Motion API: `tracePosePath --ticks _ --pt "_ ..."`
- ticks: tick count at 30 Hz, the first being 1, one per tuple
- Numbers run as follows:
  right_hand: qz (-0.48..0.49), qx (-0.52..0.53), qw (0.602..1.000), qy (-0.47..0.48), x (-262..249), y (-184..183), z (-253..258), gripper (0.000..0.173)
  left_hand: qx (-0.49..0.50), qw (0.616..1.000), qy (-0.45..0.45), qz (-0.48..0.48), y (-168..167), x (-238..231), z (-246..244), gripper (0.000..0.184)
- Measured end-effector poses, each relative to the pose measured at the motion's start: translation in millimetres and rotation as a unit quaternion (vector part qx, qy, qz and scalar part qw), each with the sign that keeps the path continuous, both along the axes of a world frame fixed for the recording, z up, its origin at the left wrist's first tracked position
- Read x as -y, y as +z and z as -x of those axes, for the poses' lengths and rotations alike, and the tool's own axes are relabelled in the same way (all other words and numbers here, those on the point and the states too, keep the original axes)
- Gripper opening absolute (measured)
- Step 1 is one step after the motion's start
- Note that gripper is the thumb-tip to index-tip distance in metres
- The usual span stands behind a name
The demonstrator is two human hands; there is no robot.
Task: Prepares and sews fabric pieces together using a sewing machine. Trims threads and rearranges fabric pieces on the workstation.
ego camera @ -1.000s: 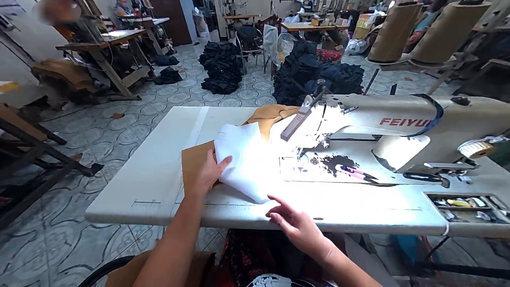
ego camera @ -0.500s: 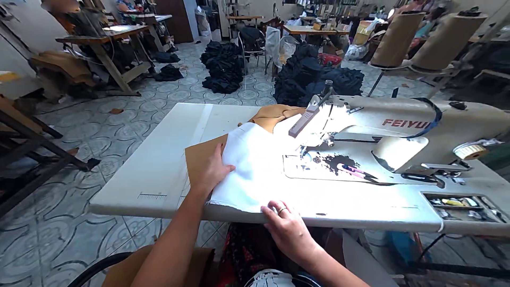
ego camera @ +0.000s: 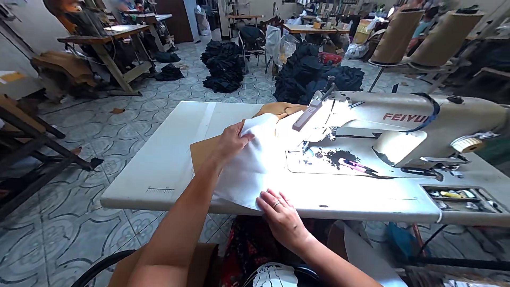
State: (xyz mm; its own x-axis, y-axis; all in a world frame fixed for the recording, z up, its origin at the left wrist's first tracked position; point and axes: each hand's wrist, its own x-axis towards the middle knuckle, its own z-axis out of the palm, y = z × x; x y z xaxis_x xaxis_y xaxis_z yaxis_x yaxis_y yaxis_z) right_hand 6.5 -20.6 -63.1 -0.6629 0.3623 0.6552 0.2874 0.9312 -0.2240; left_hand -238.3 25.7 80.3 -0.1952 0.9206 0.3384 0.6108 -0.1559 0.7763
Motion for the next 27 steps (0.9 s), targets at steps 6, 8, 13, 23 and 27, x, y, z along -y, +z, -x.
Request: tracePosePath --ticks 6,8,13,23,27 --pt "0.011 0.024 0.999 -0.021 10 0 -8 0.036 0.042 0.994 0.080 0.059 -26 -23 17 0.036" --pt "0.007 0.025 0.999 -0.032 12 0 -9 0.036 0.010 0.981 0.144 0.126 -44 -30 23 0.048" --pt "0.002 0.006 0.999 -0.044 18 -1 -10 0.035 -0.068 0.982 0.167 0.060 -36 19 5 0.072" --pt "0.049 -0.076 0.995 -0.043 15 4 -50 0.033 -0.030 0.889 -0.103 0.445 -101 227 47 0.020" --pt "0.055 -0.074 0.996 -0.019 19 14 -51 0.036 -0.065 0.837 0.098 0.534 -195 209 58 0.028"
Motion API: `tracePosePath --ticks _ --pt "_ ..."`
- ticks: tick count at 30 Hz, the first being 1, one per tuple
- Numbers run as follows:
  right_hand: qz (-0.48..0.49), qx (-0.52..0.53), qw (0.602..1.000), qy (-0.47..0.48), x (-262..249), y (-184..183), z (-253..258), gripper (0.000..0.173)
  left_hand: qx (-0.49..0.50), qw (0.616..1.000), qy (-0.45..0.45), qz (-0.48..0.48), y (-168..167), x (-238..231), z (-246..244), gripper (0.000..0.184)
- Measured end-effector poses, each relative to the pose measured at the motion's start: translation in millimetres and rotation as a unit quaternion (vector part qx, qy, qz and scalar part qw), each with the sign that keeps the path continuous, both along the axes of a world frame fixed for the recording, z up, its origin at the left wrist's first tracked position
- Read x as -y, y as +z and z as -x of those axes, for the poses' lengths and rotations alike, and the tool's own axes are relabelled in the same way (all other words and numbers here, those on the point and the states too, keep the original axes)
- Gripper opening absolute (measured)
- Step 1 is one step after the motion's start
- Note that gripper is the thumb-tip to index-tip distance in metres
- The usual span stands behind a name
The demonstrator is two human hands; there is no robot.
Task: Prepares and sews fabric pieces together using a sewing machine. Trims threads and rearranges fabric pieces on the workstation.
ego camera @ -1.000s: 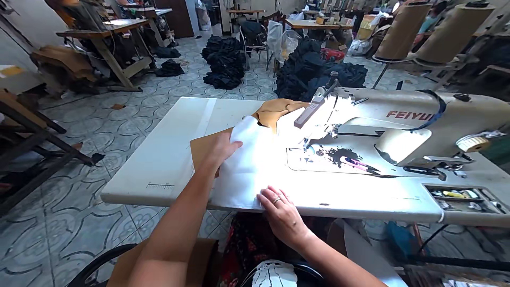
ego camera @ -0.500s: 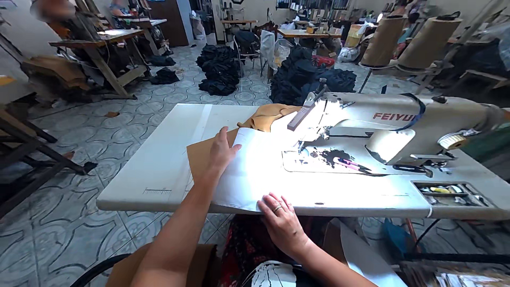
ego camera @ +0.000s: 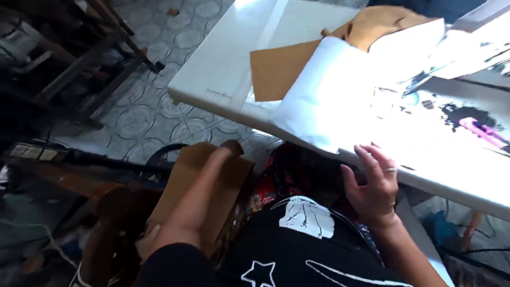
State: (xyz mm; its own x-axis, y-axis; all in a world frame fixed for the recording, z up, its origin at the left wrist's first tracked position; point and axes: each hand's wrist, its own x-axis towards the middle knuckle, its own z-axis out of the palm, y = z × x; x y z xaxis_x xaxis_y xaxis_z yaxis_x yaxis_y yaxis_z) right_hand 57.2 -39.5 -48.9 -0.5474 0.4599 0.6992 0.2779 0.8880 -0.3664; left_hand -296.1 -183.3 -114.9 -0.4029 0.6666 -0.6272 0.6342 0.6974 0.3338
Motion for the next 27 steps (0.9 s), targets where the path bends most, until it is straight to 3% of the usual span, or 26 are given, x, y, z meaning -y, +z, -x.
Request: tracePosePath --ticks 3,5,7,9,11,14,17,18,20,21,23,24,25,26,27 --pt "-0.008 -0.005 1.000 0.023 6 9 4 0.034 -0.064 0.997 0.040 -0.034 -59 -12 -2 0.046" --pt "-0.011 -0.004 1.000 0.029 9 13 4 0.033 -0.105 0.993 0.023 0.039 -64 -18 -14 0.052" --pt "-0.010 -0.001 1.000 0.029 9 14 2 0.031 -0.128 0.987 0.006 0.101 -66 -23 -21 0.044" --pt "-0.007 0.002 1.000 0.026 8 13 0 0.031 -0.128 0.986 0.003 0.106 -70 -23 -20 0.037" --pt "0.004 0.001 1.000 0.025 8 11 -1 0.031 -0.121 0.992 0.024 0.039 -81 -13 -12 0.033" --pt "0.025 -0.011 0.999 0.041 10 9 4 0.029 -0.122 0.964 0.117 -0.203 -106 12 -9 0.033" --pt "0.064 -0.042 0.993 0.088 18 0 14 0.025 -0.093 0.882 0.285 -0.363 -108 36 -20 0.040" --pt "0.081 -0.051 0.989 0.112 21 -4 18 0.023 -0.075 0.828 0.354 -0.428 -98 41 -29 0.041" --pt "0.125 -0.042 0.974 0.185 30 -8 29 0.019 0.014 0.664 0.459 -0.591 -60 40 -39 0.042" --pt "0.150 -0.025 0.961 0.232 35 -9 37 0.019 0.088 0.618 0.474 -0.621 -32 40 -37 0.050" --pt "0.216 0.027 0.921 0.324 43 -10 57 0.028 0.176 0.566 0.475 -0.651 44 35 -32 0.051" --pt "0.251 0.049 0.896 0.363 47 -10 70 0.040 0.136 0.518 0.453 -0.713 66 22 -25 0.046" --pt "0.286 0.060 0.869 0.398 50 -8 84 0.055 0.105 0.470 0.364 -0.797 72 10 -9 0.042" --pt "0.318 0.058 0.844 0.428 54 -2 99 0.071 0.099 0.496 0.156 -0.848 71 11 24 0.042" --pt "0.346 0.041 0.822 0.451 58 8 114 0.084 0.104 0.443 0.171 -0.874 108 -11 17 0.040"
